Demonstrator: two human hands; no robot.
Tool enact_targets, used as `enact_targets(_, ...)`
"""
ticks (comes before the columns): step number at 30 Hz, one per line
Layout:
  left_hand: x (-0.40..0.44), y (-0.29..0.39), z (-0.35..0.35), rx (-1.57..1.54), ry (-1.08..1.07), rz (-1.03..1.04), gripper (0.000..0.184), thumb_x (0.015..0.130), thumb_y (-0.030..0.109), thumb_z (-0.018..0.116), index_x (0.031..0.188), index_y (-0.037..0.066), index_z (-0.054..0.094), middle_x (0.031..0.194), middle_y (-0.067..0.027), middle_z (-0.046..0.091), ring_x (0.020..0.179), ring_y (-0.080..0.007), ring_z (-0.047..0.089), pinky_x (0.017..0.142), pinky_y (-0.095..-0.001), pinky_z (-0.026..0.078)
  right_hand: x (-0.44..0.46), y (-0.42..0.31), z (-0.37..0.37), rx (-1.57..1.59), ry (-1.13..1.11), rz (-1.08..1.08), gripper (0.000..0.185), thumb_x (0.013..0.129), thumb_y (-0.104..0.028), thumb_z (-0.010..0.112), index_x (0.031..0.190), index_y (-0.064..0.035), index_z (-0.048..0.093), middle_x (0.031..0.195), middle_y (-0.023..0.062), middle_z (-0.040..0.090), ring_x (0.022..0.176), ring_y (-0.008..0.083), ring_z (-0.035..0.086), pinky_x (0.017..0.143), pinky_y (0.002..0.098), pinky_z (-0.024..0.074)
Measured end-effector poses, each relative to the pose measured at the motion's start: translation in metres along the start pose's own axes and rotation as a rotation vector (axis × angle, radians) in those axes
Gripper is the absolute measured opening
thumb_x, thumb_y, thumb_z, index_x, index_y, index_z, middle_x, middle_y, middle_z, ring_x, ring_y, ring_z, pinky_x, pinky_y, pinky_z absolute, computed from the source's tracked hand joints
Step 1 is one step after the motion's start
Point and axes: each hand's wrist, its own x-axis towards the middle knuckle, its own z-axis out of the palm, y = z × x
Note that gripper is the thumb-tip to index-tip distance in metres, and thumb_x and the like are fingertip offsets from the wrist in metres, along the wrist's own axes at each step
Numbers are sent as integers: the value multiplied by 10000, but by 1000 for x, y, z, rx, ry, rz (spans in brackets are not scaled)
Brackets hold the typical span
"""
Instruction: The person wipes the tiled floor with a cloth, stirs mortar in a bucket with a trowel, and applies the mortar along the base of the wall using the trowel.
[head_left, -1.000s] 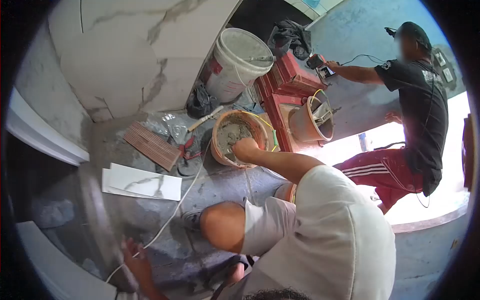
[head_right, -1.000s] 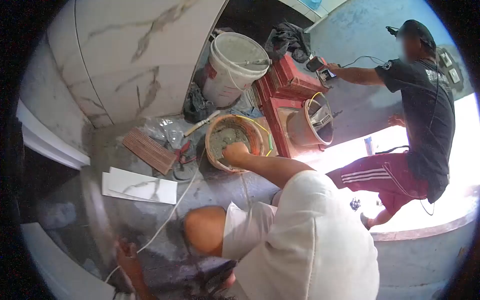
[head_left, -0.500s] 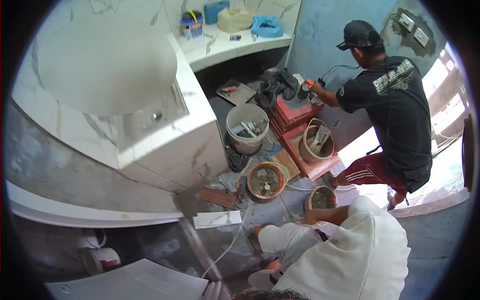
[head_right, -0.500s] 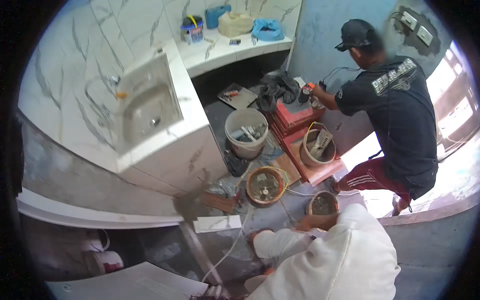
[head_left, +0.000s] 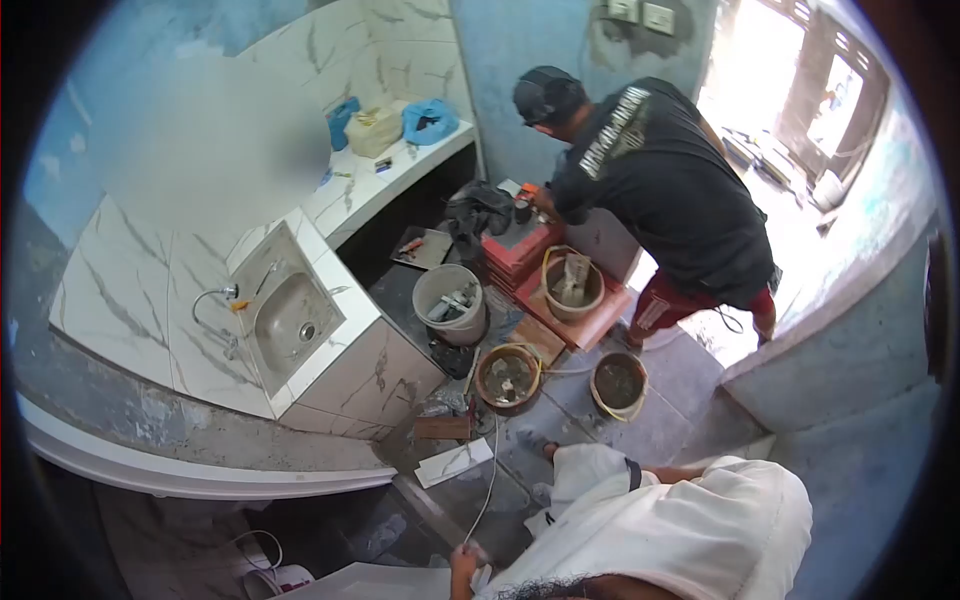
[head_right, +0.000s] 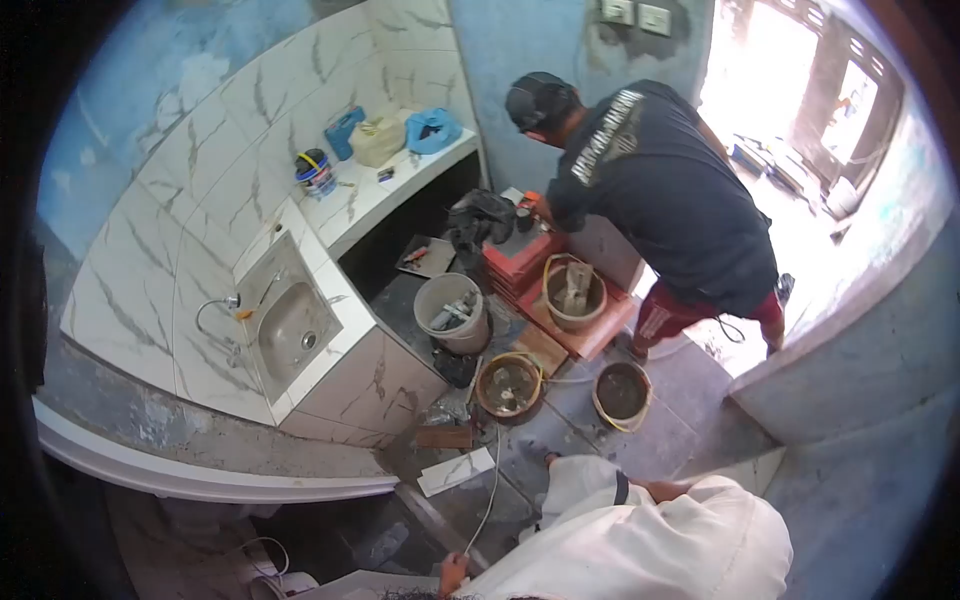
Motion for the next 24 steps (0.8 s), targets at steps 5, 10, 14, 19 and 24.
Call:
enact_targets(5,32,-6,-14,27,-134,-42,479,829,261,686,1194,-28,571,1062,-156,646,914,-225,617,796,-333,490,-26,71,-22,85,229,91,708,863,-621,427,1011,34,649,1026,260,639,981,413,614,864,481,476)
enact_targets(10,67,46,-18,154,-270,49,459,856,355,657,1152,11,585,862,-80,630,726,-128,543,613,-296,452,-56,177,23,113,352,229,729,859,-632,421,959,44,673,995,258,651,950,413,629,843,479,487)
enact_targets(14,83,129,1,106,-284,98,534,848,321,665,1266,24,518,883,-53,628,721,-120,533,609,-279,437,-161,132,-2,613,319,497,718,866,-599,440,956,79,660,958,227,670,867,378,663,646,448,560)
enact_targets(19,99,221,32,308,-383,287,542,869,278,628,1338,67,459,1064,-66,614,830,-159,576,604,-316,467,-190,158,37,743,271,568,481,836,-406,593,1093,-2,633,1072,219,640,980,315,638,839,428,501)
enact_targets(24,50,290,61,260,-366,302,533,851,246,651,1280,-24,483,982,-79,639,841,-125,574,730,-268,450,-148,209,102,1090,-9,293,439,801,-367,655,1122,-67,644,1147,142,635,1011,249,620,854,415,493)
